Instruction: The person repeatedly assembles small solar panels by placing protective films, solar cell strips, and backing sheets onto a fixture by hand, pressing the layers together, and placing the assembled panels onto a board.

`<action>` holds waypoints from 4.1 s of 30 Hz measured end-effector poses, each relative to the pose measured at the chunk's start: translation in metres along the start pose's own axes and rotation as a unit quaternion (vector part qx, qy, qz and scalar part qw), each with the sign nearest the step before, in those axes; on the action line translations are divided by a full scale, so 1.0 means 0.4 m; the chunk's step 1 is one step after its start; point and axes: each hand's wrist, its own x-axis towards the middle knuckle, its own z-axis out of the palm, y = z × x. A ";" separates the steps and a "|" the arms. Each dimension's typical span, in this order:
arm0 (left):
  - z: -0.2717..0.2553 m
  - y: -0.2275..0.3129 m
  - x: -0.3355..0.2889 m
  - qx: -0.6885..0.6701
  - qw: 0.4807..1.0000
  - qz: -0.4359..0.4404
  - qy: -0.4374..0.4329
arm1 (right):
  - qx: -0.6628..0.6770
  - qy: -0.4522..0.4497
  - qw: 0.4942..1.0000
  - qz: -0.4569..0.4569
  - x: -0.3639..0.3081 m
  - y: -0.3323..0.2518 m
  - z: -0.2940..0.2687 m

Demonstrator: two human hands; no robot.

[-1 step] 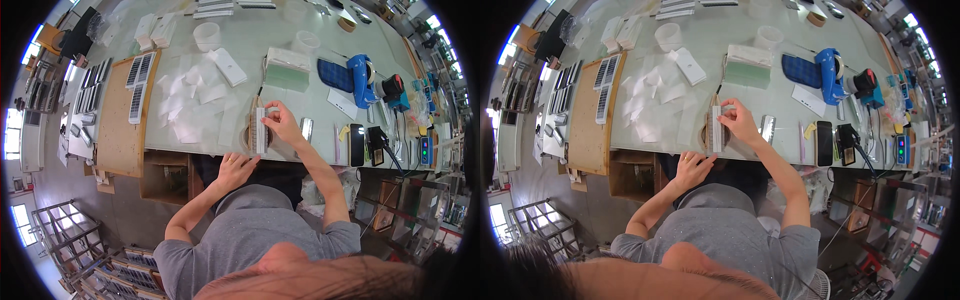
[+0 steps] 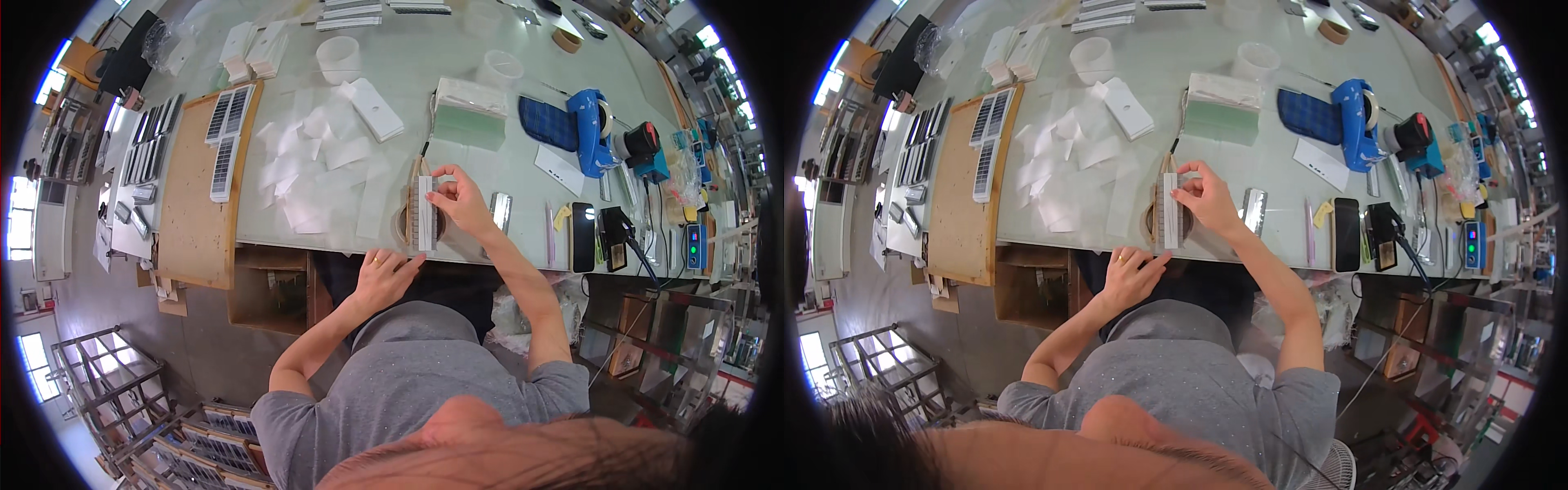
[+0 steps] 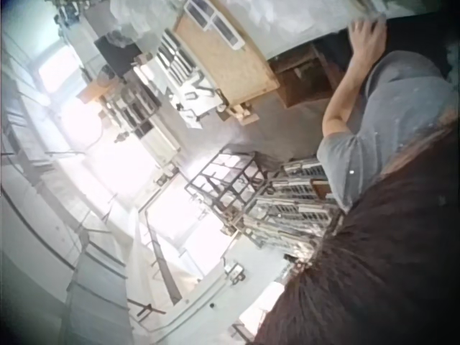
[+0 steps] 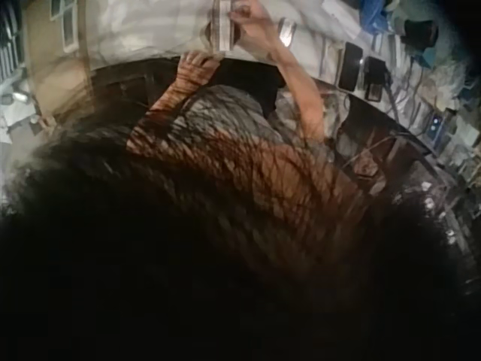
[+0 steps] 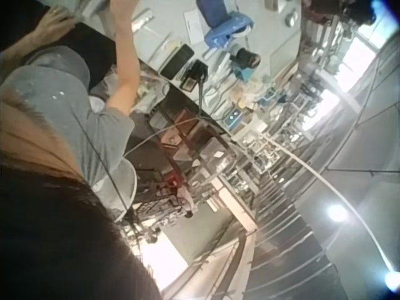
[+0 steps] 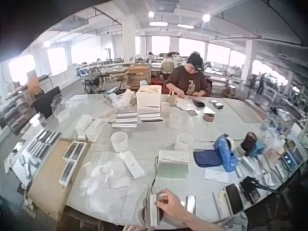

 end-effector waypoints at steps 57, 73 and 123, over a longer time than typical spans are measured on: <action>-0.009 -0.005 -0.009 0.011 1.000 0.002 -0.016 | -0.301 0.105 0.939 -0.129 -0.001 0.007 0.005; -0.007 -0.015 -0.014 0.029 0.999 0.018 -0.025 | -0.346 0.120 0.920 -0.136 -0.003 -0.009 0.007; -0.057 -0.283 0.367 -0.146 0.957 -0.205 0.145 | -0.123 0.117 0.985 -0.023 0.009 -0.050 -0.002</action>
